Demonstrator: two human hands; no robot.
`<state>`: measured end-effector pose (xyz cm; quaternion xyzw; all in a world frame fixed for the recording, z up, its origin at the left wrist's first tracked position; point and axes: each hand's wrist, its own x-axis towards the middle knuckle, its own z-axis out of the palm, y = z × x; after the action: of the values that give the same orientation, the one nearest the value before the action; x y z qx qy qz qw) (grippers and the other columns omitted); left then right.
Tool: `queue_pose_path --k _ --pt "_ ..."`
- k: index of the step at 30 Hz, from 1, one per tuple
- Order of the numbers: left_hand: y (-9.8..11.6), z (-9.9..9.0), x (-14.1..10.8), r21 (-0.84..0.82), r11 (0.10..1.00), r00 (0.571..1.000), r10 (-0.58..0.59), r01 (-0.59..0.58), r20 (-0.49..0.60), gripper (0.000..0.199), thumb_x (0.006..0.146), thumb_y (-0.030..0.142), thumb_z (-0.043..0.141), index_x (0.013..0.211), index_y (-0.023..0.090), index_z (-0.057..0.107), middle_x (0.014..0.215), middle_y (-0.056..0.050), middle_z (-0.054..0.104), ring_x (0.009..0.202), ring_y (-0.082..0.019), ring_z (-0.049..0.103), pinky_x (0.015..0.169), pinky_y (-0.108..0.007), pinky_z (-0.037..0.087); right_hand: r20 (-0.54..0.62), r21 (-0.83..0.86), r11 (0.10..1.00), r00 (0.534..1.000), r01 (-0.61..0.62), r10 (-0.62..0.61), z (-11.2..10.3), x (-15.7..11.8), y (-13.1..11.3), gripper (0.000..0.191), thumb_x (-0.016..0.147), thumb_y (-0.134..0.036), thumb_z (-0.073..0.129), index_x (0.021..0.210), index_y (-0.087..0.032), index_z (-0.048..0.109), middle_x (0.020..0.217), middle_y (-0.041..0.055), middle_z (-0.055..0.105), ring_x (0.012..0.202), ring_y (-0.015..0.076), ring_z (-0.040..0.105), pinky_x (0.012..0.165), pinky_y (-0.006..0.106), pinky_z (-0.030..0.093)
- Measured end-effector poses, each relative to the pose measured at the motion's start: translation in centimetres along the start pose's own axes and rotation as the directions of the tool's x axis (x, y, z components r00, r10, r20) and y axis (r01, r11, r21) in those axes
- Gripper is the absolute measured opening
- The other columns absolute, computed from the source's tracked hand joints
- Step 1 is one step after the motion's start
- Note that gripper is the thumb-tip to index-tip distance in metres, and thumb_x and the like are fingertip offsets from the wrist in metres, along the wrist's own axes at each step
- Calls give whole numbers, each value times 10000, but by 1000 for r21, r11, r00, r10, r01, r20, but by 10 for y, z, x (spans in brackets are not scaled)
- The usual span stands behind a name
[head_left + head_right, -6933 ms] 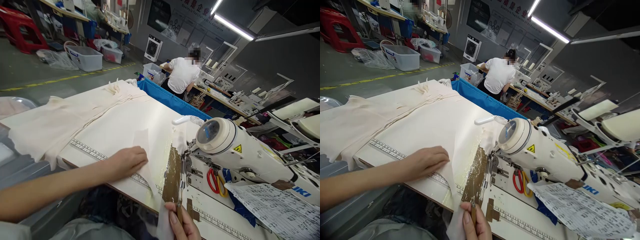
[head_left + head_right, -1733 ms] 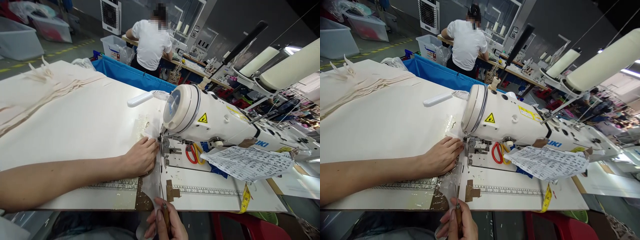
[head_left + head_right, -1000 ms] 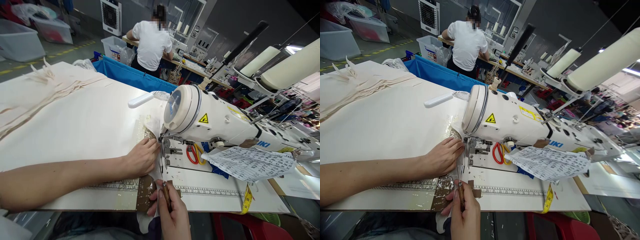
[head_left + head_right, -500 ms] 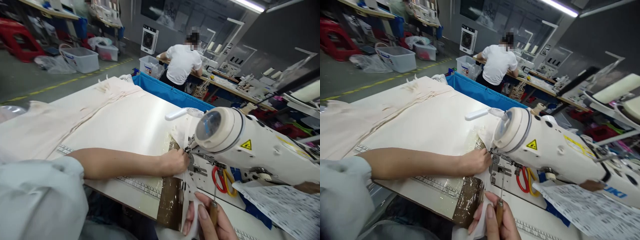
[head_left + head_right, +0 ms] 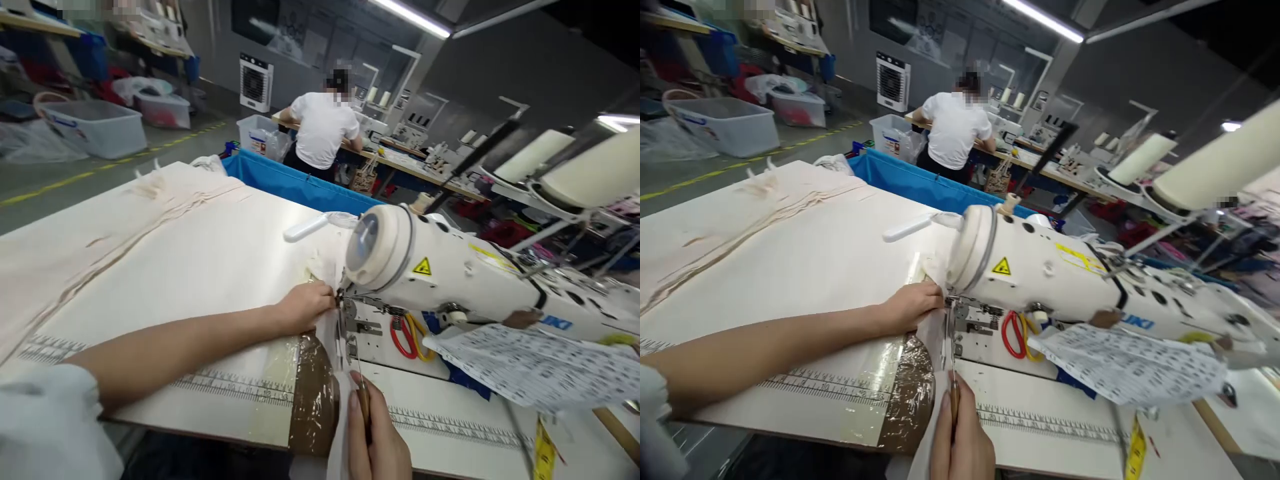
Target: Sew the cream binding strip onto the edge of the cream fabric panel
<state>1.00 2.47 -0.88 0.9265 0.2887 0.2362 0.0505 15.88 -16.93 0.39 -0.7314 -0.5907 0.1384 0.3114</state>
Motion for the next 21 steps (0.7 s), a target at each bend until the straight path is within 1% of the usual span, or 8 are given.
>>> queue_pose_path --k 2,4,7,9,11,16,21 --pt "-5 0 -1 -55 998 1000 0 -1 -10 115 879 94 569 876 136 676 931 -70 677 903 -187 629 711 -263 532 -28 -55 996 997 70 -72 6 11 7 442 1032 -455 316 1240 -178 591 939 83 779 695 229 752 536 263 537" --pt "-9 0 -2 -97 995 1000 3 -4 -10 139 891 93 541 872 141 671 942 -66 676 903 -178 636 727 -263 537 -68 -102 984 986 146 -153 11 22 11 426 1037 -410 313 1246 -141 568 909 91 777 662 220 747 486 260 516" --pt "-13 0 -3 -183 983 1000 9 -12 -18 155 915 118 521 885 155 668 957 -60 681 900 -166 643 755 -269 541 -140 -162 945 942 283 -305 17 34 8 381 1038 -313 306 1199 -119 592 949 104 773 710 200 755 515 244 524" --pt "-15 1 -3 -257 966 999 7 -19 -47 155 926 140 521 883 161 668 942 -53 687 889 -164 647 757 -271 535 -177 -202 922 914 329 -365 19 40 3 368 1033 -258 299 1155 -125 620 979 101 771 744 186 755 541 234 526" --pt "-16 0 -2 -297 954 997 4 -28 -80 159 935 157 518 879 163 666 917 -47 688 867 -160 648 743 -265 528 -206 -218 914 900 341 -385 21 44 -1 374 1029 -232 292 1125 -121 637 958 94 771 719 172 749 523 227 512" --pt "-15 -2 0 -251 967 997 20 -39 -79 164 939 177 510 866 173 657 843 -35 667 795 -144 634 698 -240 515 -236 -233 908 886 347 -399 23 51 -5 397 1028 -214 279 1094 -104 655 888 81 768 668 171 738 503 245 498" --pt "-14 -3 1 -223 973 993 32 -57 -112 189 957 198 488 840 164 632 736 -16 602 708 -137 602 631 -225 492 -220 -248 912 897 328 -383 25 53 -5 398 1014 -196 277 1087 -111 659 847 62 757 600 173 717 466 266 467"
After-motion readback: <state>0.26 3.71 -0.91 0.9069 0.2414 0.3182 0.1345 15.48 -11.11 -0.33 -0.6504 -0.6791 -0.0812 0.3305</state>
